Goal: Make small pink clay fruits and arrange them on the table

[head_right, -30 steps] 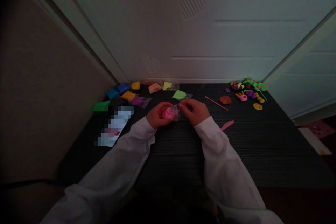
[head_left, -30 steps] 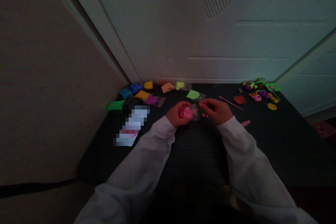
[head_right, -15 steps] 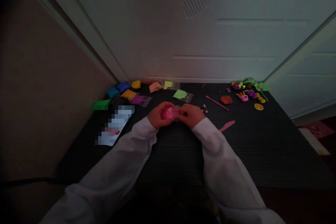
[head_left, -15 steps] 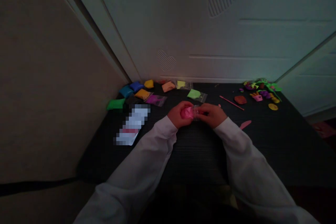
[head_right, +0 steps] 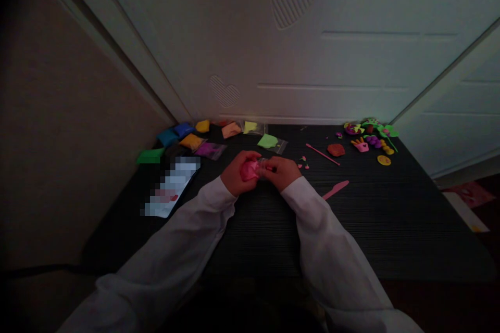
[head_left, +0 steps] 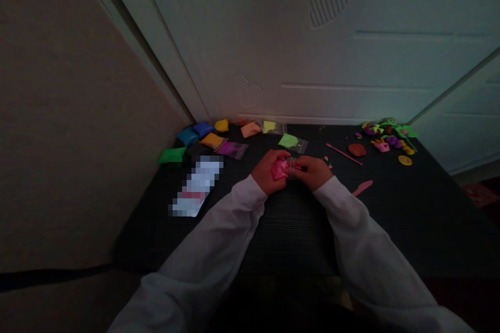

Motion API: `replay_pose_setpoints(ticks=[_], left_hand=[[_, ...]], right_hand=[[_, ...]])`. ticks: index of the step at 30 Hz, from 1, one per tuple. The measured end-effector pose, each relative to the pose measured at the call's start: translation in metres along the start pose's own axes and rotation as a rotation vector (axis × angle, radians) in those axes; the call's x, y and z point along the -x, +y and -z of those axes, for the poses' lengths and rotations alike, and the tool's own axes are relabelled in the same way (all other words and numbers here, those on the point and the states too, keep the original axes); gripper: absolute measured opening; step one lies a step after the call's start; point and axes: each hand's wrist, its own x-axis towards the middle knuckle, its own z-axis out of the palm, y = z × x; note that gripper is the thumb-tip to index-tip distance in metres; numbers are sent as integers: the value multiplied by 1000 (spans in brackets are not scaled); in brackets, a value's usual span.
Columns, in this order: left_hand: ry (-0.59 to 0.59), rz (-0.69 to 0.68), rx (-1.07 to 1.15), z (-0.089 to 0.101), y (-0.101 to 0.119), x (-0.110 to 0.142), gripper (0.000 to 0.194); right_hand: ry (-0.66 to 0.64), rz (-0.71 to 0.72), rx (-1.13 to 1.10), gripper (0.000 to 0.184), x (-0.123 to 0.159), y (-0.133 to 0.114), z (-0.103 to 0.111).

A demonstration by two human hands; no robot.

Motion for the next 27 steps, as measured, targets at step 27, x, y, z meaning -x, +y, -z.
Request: replay_pose_setpoints(ticks=[27], left_hand=[[93, 128, 60, 9, -17, -5, 55]], right_hand=[[126, -440, -1085, 17, -4, 3, 19]])
